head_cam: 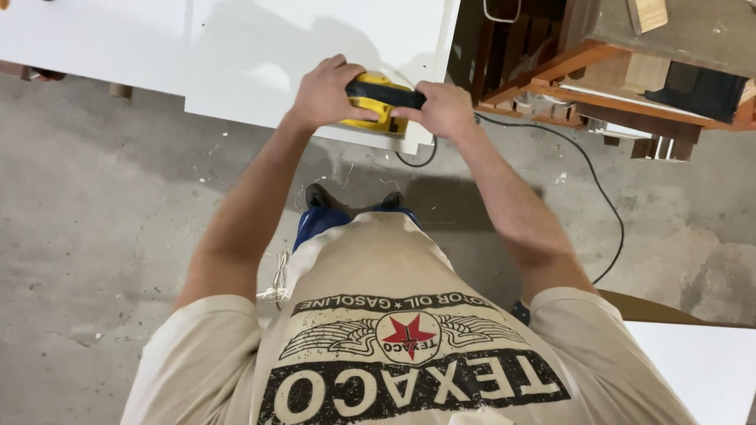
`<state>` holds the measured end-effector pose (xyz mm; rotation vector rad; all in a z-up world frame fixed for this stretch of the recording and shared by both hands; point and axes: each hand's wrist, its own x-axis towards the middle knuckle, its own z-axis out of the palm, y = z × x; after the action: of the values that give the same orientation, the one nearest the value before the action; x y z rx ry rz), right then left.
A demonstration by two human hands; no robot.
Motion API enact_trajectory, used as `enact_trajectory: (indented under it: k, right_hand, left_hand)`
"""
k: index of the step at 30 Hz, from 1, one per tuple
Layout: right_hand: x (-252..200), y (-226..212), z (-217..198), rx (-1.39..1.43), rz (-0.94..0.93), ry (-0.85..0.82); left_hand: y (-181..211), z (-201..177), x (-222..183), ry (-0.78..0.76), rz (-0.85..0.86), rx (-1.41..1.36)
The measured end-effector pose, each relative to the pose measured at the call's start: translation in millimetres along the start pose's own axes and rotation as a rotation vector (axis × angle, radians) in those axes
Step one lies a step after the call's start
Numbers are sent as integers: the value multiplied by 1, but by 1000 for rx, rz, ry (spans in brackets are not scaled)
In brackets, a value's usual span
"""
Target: Sanding the edges and surfaces of white wooden boards using a power sander.
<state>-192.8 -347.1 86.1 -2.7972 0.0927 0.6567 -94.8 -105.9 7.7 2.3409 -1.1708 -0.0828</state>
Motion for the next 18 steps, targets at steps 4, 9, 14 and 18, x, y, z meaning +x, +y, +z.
enact_trajectory:
  k: [4,9,14,18]
  right_hand:
    - [18,32,4,-7,14,68]
    - [4,-6,-10,1,-3,4]
    - [-6,18,10,-16,-132,104]
    - [7,36,3,-55,-15,2]
  left_hand:
    - [22,-12,27,-116,-135,-26]
    - [11,-18,5,-96,-123,-23]
    - [21,3,-2,-52,-52,-23]
    - [36,-9,26,-143,-144,-17]
